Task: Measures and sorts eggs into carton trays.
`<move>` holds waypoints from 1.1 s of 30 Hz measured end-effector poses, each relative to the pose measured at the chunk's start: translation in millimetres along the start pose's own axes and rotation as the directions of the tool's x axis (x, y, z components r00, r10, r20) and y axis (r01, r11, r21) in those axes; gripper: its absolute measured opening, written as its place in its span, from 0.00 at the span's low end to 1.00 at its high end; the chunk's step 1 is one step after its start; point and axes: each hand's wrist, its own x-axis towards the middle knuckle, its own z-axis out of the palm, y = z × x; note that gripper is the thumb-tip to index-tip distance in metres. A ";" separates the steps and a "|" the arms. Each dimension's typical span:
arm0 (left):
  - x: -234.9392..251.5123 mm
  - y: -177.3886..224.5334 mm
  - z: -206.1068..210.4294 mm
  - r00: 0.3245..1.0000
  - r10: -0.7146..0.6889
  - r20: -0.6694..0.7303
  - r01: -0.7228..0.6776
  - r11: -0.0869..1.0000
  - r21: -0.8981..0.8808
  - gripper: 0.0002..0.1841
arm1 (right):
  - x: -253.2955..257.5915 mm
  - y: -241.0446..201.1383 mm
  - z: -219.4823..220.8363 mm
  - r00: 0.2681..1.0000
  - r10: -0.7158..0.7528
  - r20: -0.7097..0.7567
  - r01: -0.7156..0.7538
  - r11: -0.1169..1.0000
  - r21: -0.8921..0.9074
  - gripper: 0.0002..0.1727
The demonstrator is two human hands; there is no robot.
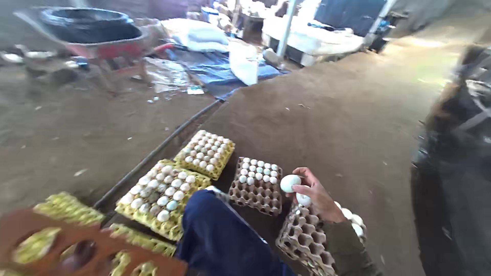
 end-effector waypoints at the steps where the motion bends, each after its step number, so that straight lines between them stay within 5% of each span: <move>1: -2.8 -2.8 7.6 0.997 -0.008 -0.070 0.007 1.000 -0.014 0.46 | 10.6 -10.1 33.5 0.992 -0.043 0.115 0.040 0.999 0.026 0.34; 3: -6.6 -4.2 27.7 0.976 -0.039 -0.215 0.027 0.998 -0.060 0.53 | 27.1 -28.5 97.9 0.931 -0.149 0.333 0.123 0.988 0.098 0.29; 6: -12.2 -3.8 46.3 0.944 -0.139 -0.300 0.102 0.986 -0.135 0.51 | 40.6 -52.3 181.3 0.764 -0.282 0.581 0.239 0.959 0.152 0.26; 10: -17.8 -10.9 43.0 0.935 -0.167 -0.314 0.125 0.981 -0.149 0.52 | 39.1 -74.6 266.2 0.563 -0.313 0.765 0.609 0.782 -0.129 0.33; 13: -20.9 -11.2 44.0 0.926 -0.169 -0.338 0.124 0.981 -0.152 0.51 | 26.9 -84.6 310.2 0.542 -0.243 0.805 0.752 0.567 -0.335 0.34; 20: -26.2 -10.1 41.4 0.930 -0.168 -0.327 0.108 0.975 -0.196 0.47 | 15.1 -79.3 347.6 0.381 -0.179 0.907 0.902 0.285 -0.323 0.26; 28: -25.9 -10.5 39.2 0.945 -0.156 -0.287 0.089 0.968 -0.236 0.48 | 16.4 -74.1 350.1 0.407 -0.251 0.878 0.880 0.365 -0.304 0.29; 33: -27.7 -10.8 44.1 0.951 -0.171 -0.259 0.108 0.965 -0.240 0.48 | 25.0 -62.2 341.1 0.332 -0.303 0.894 0.905 0.370 -0.211 0.28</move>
